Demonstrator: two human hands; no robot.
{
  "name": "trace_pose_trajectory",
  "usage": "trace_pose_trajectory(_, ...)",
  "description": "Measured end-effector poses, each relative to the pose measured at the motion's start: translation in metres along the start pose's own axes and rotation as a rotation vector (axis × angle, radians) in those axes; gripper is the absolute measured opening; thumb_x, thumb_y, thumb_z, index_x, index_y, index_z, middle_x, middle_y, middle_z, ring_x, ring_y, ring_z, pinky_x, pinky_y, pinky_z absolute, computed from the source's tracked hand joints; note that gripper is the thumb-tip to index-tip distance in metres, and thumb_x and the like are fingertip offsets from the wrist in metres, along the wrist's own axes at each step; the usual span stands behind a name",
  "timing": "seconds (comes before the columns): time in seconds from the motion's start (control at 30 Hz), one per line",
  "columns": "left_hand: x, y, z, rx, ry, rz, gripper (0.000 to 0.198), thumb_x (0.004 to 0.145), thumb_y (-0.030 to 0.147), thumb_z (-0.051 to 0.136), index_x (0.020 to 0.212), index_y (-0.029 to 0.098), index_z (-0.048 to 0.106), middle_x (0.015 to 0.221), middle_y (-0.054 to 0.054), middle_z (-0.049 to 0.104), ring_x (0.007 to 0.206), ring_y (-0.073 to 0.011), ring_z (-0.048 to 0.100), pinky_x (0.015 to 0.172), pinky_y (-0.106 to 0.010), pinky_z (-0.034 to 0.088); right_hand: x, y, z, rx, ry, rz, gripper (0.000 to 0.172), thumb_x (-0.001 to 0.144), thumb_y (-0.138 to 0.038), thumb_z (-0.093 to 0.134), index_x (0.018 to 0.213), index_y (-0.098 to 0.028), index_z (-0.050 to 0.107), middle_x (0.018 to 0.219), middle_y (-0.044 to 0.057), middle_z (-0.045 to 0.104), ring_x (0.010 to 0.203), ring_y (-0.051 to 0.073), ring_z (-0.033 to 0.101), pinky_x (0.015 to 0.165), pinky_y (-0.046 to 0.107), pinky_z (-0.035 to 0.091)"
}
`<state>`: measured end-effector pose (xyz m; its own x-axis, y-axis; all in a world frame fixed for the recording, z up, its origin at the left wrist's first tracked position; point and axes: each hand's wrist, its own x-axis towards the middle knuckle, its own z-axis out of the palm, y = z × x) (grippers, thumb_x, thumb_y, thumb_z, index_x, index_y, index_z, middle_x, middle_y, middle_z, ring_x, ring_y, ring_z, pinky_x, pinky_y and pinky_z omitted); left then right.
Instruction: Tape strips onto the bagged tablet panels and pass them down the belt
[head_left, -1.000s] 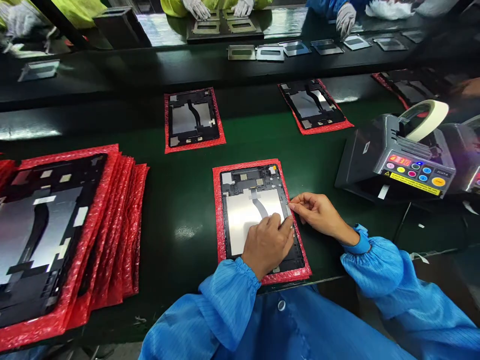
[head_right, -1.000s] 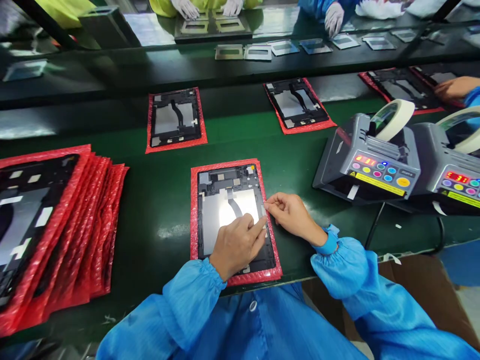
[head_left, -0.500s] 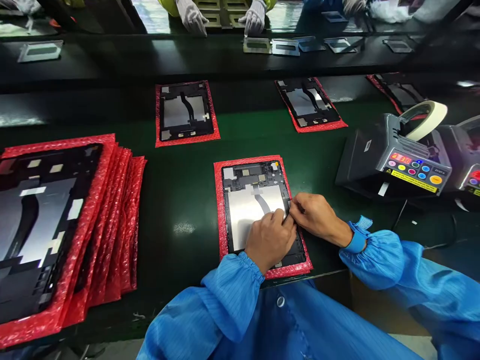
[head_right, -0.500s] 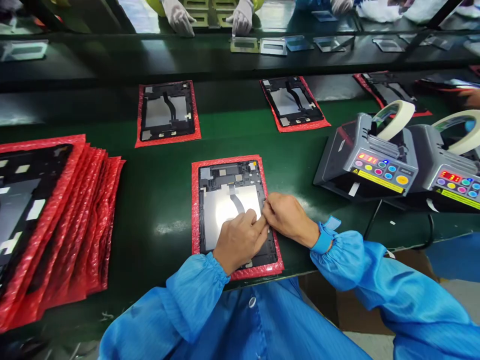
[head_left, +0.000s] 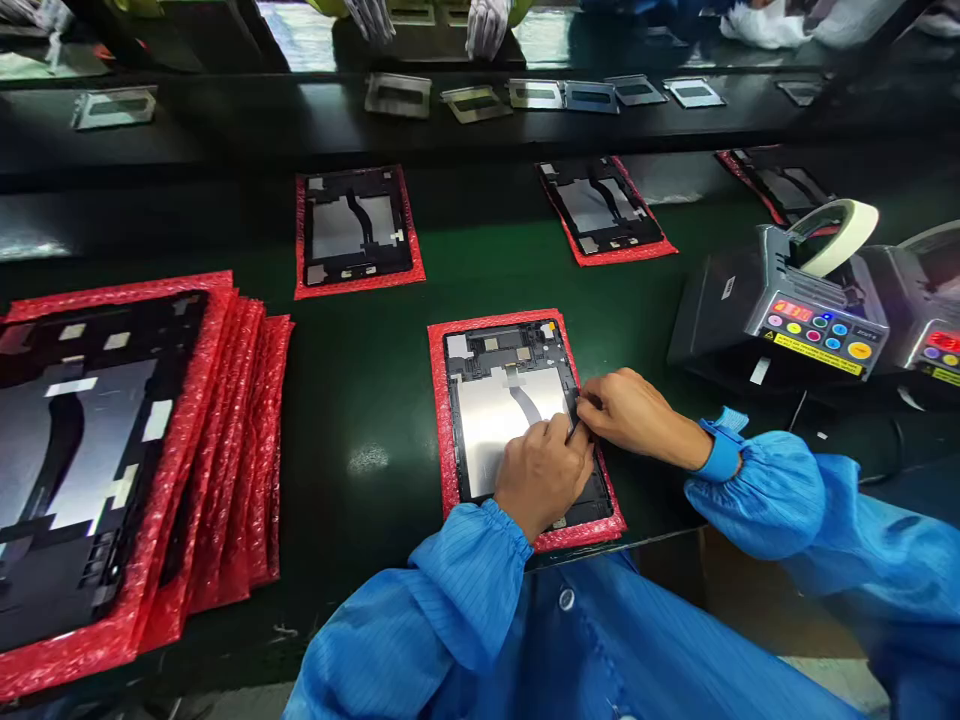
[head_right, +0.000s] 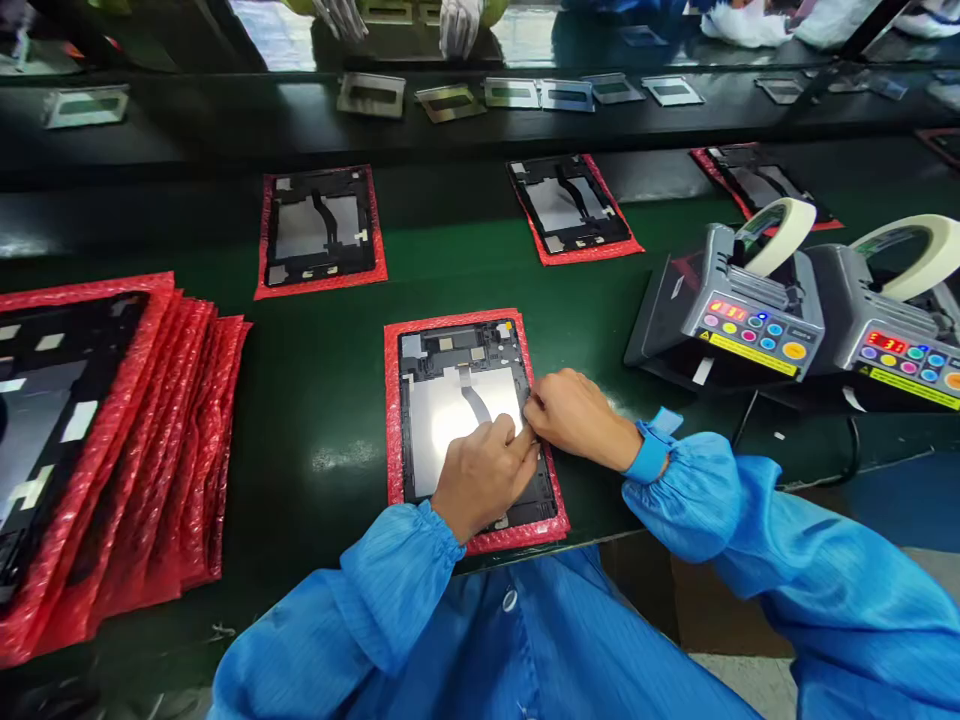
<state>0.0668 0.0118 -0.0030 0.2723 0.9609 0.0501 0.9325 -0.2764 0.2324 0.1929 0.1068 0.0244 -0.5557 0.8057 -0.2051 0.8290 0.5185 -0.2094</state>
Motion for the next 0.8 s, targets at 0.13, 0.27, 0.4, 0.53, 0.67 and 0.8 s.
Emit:
trace_pose_trajectory(0.13,0.0,-0.001,0.002,-0.012,0.01,0.012,0.026,0.091,0.033,0.033,0.095,0.023,0.057,0.089,-0.004,0.049,0.076,-0.0178,0.051,0.049,-0.029,0.037,0.006,-0.005,0.001,-0.174,-0.021,-0.029,0.021,0.074,-0.02,0.047,0.056,-0.014,0.056,0.056,0.01,0.057,0.046,0.014,0.044,0.048,0.029,0.017)
trace_pose_trajectory(0.27,0.0,-0.002,0.002,-0.033,0.008,0.019,0.027,0.091,0.034,0.034,0.096,0.023,0.057,0.089,-0.005,0.049,0.077,-0.0186,0.052,0.049,-0.029,0.037,-0.001,0.004,0.013,-0.105,0.046,-0.138,0.021,0.079,-0.02,0.044,0.06,-0.015,0.053,0.056,0.007,0.055,0.046,0.012,0.042,0.048,0.029,0.021)
trace_pose_trajectory(0.4,-0.001,-0.001,0.002,-0.032,0.023,0.016,0.028,0.091,0.034,0.033,0.101,0.022,0.057,0.088,-0.005,0.049,0.076,-0.0187,0.052,0.049,-0.029,0.038,-0.012,0.018,0.026,0.079,0.196,-0.22,0.021,0.083,-0.021,0.042,0.065,-0.016,0.051,0.058,0.004,0.052,0.051,0.013,0.044,0.052,0.026,0.03)
trace_pose_trajectory(0.53,-0.001,0.0,0.001,-0.041,0.024,-0.009,0.033,0.092,0.034,0.033,0.116,0.023,0.052,0.089,-0.006,0.049,0.078,-0.0179,0.053,0.052,-0.028,0.039,-0.019,0.027,0.034,0.254,0.295,-0.231,0.018,0.084,-0.024,0.043,0.072,-0.017,0.054,0.063,0.004,0.055,0.055,0.013,0.046,0.053,0.025,0.035)
trace_pose_trajectory(0.67,-0.001,0.0,0.0,-0.037,0.008,-0.012,0.036,0.092,0.035,0.031,0.122,0.025,0.049,0.09,-0.006,0.05,0.079,-0.0177,0.053,0.053,-0.028,0.039,-0.018,0.029,0.035,0.384,0.304,-0.232,0.017,0.084,-0.024,0.044,0.077,-0.017,0.057,0.064,0.003,0.054,0.055,0.013,0.046,0.053,0.025,0.035)
trace_pose_trajectory(0.8,-0.001,-0.001,-0.001,-0.004,0.008,0.003,0.035,0.092,0.035,0.03,0.121,0.026,0.049,0.09,-0.005,0.051,0.077,-0.0178,0.053,0.051,-0.028,0.038,-0.014,0.028,0.035,0.401,0.298,-0.254,0.02,0.085,-0.024,0.043,0.078,-0.015,0.059,0.063,0.003,0.053,0.055,0.012,0.045,0.051,0.025,0.034)
